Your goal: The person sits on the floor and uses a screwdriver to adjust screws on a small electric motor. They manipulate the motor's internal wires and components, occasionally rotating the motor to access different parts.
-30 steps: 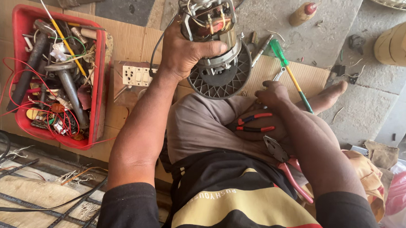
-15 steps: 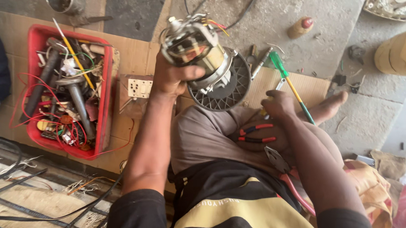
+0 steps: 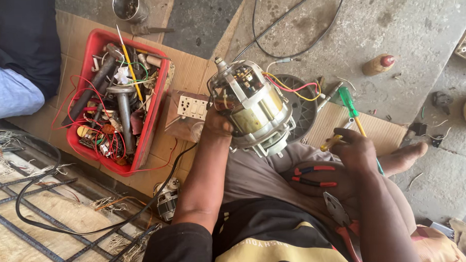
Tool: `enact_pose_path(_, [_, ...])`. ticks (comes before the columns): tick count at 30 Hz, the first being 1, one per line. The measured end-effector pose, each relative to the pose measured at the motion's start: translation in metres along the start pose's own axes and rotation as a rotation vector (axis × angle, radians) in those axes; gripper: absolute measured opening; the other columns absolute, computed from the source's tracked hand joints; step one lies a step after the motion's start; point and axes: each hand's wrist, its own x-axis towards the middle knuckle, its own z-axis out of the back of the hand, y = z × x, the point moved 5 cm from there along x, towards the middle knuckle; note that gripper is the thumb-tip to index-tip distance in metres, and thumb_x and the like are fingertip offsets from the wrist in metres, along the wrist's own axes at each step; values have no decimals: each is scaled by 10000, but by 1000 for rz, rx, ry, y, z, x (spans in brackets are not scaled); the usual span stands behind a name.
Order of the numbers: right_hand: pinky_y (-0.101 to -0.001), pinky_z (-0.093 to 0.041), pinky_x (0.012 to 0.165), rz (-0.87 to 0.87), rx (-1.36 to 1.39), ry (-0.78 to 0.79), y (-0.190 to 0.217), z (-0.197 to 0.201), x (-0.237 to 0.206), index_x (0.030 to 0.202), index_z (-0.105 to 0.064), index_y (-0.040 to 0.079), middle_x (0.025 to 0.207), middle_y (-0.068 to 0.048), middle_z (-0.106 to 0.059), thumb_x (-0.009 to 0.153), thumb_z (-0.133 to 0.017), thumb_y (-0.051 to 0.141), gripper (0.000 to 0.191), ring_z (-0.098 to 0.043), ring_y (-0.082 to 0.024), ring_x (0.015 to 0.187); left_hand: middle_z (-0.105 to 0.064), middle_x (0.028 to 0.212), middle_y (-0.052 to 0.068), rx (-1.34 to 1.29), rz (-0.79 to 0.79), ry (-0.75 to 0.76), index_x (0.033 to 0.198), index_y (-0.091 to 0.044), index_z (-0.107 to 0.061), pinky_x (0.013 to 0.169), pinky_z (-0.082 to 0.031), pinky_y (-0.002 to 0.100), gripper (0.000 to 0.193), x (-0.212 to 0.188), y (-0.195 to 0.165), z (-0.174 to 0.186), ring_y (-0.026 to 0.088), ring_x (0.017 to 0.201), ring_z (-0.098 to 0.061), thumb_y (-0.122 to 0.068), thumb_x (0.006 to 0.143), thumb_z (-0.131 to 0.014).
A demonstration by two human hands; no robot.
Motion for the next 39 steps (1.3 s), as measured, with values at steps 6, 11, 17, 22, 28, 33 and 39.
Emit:
enact_pose_path(6, [-394,-621,950,-79,824,19,-29,0,-7,1324,-567,-40,1141,-184,-705,962,-611,24,370,-726,-321,1071,-698,1342,166,-41,41,-79,1386,23,-630,1064,-561,437,794,-8,11,14,295,1250,-674,-133,690,-979])
enact_pose_path(11, [-458,-597,893,165,1212,3,-47,20,-11,1299,-566,38,1179,-162,-677,1126,-518,84,185,-695,-307,1006,-668,1447,153,-88,60,-26,1352,-17,-639,1182,-505,465,761,-10,21,9,308,1367,-626,-130,681,-980])
enact_pose_path(17, [-432,-587,1011,412,1552,12,-61,44,-17,1310,-584,76,1264,-187,-641,1167,-526,96,155,-673,-298,1142,-647,1432,150,-108,102,-43,1471,3,-573,1211,-444,473,942,-24,44,-11,291,1383,-576,-190,651,-995])
enact_pose_path(22, [-371,-555,1007,666,1601,165,-43,36,-24,1214,-577,36,1186,-163,-598,1108,-643,-117,198,-634,-248,1095,-700,1340,159,-136,279,-77,1431,29,-593,1127,-508,452,904,-43,65,-21,294,1273,-655,-158,643,-995])
enact_pose_path(28, [-528,-576,1066,662,1588,294,-3,11,-24,1145,-619,50,1214,-182,-653,955,-669,-107,252,-679,-320,1174,-746,1206,171,-127,400,-103,1348,54,-633,947,-610,426,793,-44,76,-18,288,1094,-735,-149,655,-960])
enact_pose_path(33, [-525,-558,1023,674,1511,333,15,4,-19,1148,-622,25,1147,-180,-675,953,-665,-190,293,-696,-319,1078,-749,1171,196,-246,420,-34,1329,67,-638,913,-632,435,687,-42,80,-24,286,1032,-759,-94,723,-920])
enact_pose_path(39, [-496,-569,1083,736,1379,310,30,0,-16,1135,-596,19,1101,-168,-692,930,-672,-170,289,-715,-336,1148,-744,1176,209,-310,442,-43,1335,70,-627,914,-630,439,682,-40,81,-28,293,1036,-759,-50,721,-898])
